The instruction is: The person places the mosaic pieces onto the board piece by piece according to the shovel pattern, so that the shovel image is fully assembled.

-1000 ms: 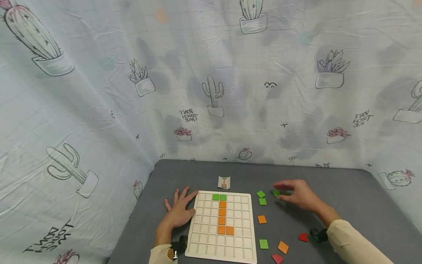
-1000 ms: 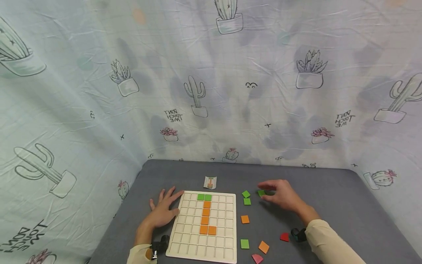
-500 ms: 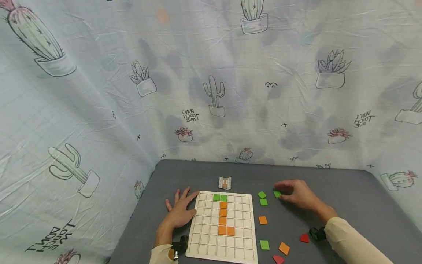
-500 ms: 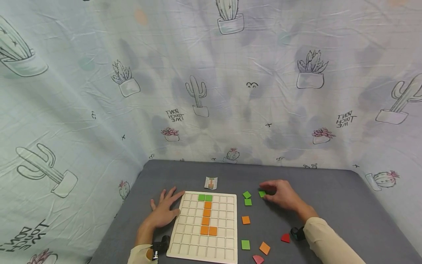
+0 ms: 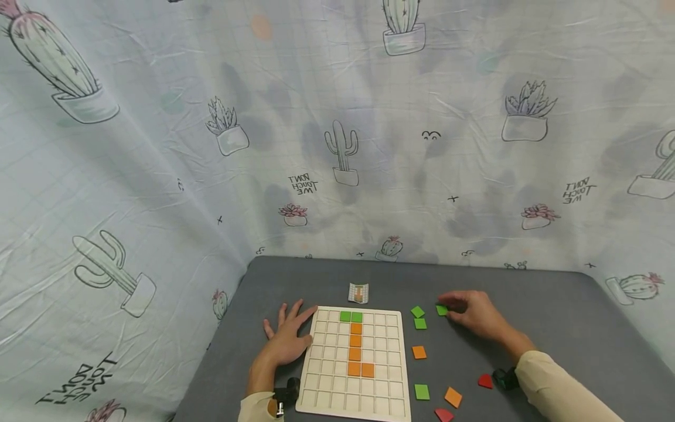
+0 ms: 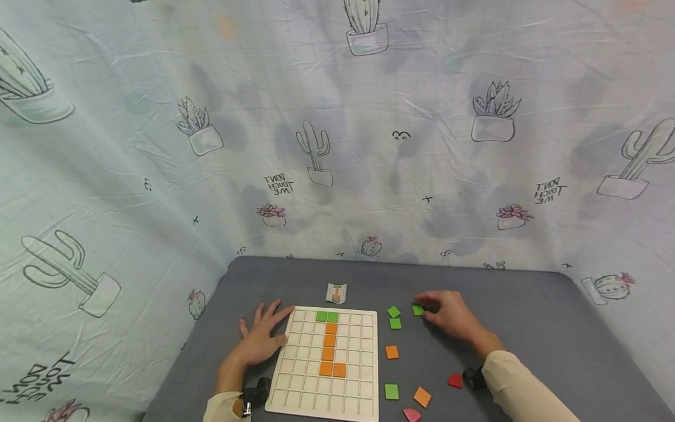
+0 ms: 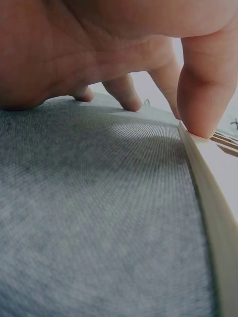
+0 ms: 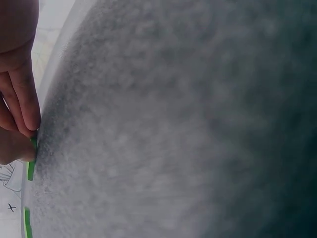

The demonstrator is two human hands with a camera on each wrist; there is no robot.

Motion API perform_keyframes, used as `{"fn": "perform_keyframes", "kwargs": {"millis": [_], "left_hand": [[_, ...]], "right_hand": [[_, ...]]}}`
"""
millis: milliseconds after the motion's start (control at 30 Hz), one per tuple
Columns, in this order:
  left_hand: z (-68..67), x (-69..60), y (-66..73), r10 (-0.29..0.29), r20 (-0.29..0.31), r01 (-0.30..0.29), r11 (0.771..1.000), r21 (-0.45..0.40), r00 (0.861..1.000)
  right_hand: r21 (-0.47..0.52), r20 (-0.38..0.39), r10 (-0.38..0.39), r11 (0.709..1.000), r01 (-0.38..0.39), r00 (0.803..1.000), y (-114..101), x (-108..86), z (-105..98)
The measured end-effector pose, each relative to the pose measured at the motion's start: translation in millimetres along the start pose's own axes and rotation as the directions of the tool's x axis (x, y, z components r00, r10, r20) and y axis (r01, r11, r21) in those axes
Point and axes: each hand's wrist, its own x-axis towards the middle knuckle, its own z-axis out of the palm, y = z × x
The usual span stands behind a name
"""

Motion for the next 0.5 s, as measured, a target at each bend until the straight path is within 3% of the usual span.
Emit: {"fn": "perform_keyframes", "kwargs": {"millis": [267, 500], "left_hand": [[-0.9, -0.3, -0.2, 0.0, 0.006, 0.0, 1.0, -0.005, 1.0], [-1.8, -0.1, -1.2, -0.011, 0.031, 0.012, 1.0, -0.029, 0.999]], "right_hand": [[0.007, -0.013, 0.005, 1.0, -0.005, 1.0, -3, 2.4, -2], [0.035, -0.055, -0.008, 0.999, 0.01, 0.998, -23, 7.3, -8]]}}
